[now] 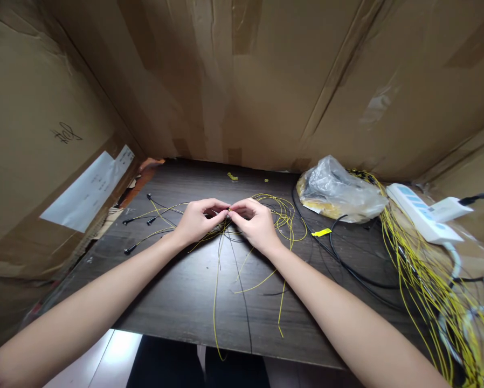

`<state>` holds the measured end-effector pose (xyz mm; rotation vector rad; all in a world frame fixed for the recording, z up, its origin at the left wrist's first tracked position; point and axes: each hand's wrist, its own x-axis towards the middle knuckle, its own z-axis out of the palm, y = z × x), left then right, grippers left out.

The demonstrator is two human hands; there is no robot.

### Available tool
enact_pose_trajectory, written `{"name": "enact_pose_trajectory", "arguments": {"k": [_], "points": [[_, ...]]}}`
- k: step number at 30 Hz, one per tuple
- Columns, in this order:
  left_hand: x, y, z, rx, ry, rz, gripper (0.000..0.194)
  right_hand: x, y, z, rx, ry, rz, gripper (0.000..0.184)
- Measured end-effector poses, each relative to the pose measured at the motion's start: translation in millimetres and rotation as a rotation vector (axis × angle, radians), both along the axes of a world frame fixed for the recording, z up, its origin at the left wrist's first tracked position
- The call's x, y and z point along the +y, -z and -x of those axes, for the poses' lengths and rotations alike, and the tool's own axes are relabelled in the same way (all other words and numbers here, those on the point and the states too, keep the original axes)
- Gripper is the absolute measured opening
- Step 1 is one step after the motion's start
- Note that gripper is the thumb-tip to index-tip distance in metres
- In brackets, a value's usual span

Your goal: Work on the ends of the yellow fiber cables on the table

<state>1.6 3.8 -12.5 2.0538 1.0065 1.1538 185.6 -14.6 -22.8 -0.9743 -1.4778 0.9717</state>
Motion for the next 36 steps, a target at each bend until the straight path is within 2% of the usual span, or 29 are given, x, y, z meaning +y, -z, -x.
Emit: {"name": "enact_pose_trajectory", "arguments": {"k": [6, 12, 16, 29, 36], "points": [[1.4, 1.4, -0.1, 0.013, -0.046, -0.011, 0.012, 0.8, 0.2, 0.1, 0.004, -0.003, -0.006, 0.016], [2.7, 0.7, 1.5, -0.129, -0.012, 0.123, 0.019, 2.9, 1.8, -1.1, -0.007, 0.003, -0.013, 0.016], [2.2, -1.0, 2.3, -0.149, -0.015, 0.172, 0.023, 2.2, -0.2, -1.1, -0.013, -0.001, 0.027, 0.019], [3.0, -0.2, 1.3, -0.097, -0.048, 0.13, 0.022, -1.4, -4.5, 0.9, -0.07, 0.019, 0.045, 0.022], [4.2, 0.5, 3.2, -0.066, -0.009, 0.074, 0.02, -3.6, -6.6, 1.4, -0.126, 0.035, 0.005, 0.02]]}}
